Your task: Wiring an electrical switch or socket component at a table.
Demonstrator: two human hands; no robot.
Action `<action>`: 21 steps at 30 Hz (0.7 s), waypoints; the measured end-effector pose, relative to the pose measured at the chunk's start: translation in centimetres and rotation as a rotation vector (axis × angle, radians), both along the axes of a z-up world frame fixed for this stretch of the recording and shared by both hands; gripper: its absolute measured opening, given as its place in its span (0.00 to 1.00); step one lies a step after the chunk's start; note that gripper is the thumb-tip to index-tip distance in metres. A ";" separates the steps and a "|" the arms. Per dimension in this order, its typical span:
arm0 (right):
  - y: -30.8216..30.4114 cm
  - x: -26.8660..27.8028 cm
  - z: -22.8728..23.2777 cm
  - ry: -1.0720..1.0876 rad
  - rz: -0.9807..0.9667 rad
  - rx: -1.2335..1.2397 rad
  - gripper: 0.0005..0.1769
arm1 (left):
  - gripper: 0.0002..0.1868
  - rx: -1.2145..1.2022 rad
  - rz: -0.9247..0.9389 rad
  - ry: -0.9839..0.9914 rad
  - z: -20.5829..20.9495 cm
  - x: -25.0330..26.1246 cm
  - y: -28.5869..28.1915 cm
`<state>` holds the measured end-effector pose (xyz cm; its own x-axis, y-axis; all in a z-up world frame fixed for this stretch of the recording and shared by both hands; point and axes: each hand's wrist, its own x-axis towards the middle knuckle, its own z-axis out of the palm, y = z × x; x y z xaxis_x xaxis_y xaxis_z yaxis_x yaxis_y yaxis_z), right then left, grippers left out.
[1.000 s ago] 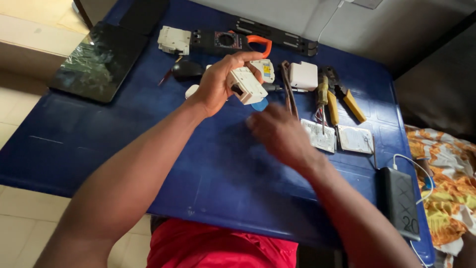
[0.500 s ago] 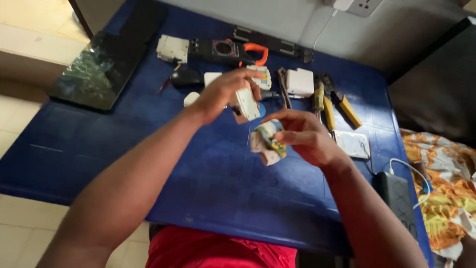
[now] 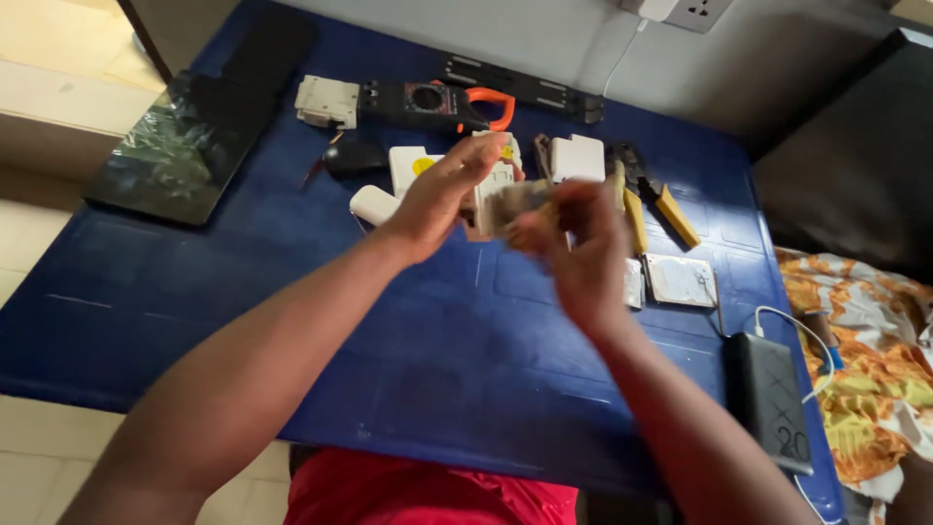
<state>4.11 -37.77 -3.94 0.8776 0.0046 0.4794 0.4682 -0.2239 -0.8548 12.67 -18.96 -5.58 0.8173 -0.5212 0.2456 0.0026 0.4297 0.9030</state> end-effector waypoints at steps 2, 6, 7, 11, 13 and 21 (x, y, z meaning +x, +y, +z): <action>2.0 -1.5 1.1 -0.170 -0.058 -0.232 0.22 | 0.37 -0.040 0.027 0.011 -1.5 0.3 -1.1; 3.2 -1.6 1.3 -0.375 -0.088 -0.461 0.19 | 0.36 -0.160 0.141 0.195 -3.2 -0.3 -2.7; 2.7 -0.8 0.8 -0.381 -0.090 -0.462 0.19 | 0.36 -0.161 0.140 0.189 -3.1 -0.6 -3.0; 1.2 1.0 0.2 -0.333 -0.270 -0.405 0.17 | 0.31 -0.056 0.244 0.126 -2.9 -2.0 -4.2; 1.1 0.3 0.6 -0.395 -0.297 -0.454 0.17 | 0.29 0.022 0.280 0.032 -3.3 -2.1 -4.6; 2.3 -1.9 2.4 -0.587 -0.050 -0.491 0.13 | 0.24 -0.151 0.260 -0.028 -1.5 -2.4 -3.1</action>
<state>2.18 -35.50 -1.56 0.4845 0.3042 0.8202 0.7940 -0.5465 -0.2663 10.23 -22.06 -7.09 0.9104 -0.2513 0.3288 -0.1488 0.5425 0.8268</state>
